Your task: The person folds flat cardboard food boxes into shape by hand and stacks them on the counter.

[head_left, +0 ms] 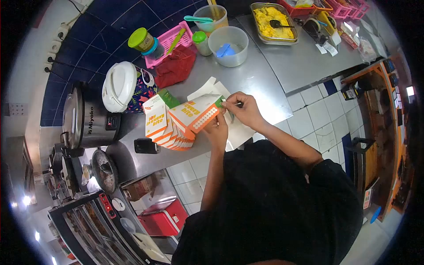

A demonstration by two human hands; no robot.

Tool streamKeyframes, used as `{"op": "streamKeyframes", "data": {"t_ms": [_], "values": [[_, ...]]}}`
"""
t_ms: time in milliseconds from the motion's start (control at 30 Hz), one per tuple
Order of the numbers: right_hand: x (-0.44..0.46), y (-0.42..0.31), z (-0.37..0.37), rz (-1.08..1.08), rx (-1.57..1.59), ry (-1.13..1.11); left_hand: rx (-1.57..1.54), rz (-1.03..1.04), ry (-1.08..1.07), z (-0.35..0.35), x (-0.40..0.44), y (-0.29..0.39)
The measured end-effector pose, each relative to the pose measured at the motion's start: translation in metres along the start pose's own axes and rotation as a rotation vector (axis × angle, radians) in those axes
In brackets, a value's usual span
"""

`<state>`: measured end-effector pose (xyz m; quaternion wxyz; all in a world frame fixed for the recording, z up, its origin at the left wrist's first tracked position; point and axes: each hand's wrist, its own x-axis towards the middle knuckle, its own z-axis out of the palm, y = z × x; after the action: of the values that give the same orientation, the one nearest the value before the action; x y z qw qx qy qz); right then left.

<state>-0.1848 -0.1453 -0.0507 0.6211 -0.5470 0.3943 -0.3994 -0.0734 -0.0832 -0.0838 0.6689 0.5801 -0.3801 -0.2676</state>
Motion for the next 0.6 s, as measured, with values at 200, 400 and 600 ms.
{"op": "streamKeyframes", "data": {"t_ms": [200,400,600], "values": [[0.004,0.007,-0.002,-0.090,-0.058,0.009,0.036,0.001,-0.096,-0.007,-0.001,0.004],[0.003,-0.002,-0.008,-0.080,-0.173,-0.040,0.028,-0.122,-0.121,-0.017,-0.007,-0.001],[-0.003,-0.010,-0.005,-0.080,-0.155,-0.064,0.365,-0.064,-0.266,-0.030,-0.005,0.001]]}}
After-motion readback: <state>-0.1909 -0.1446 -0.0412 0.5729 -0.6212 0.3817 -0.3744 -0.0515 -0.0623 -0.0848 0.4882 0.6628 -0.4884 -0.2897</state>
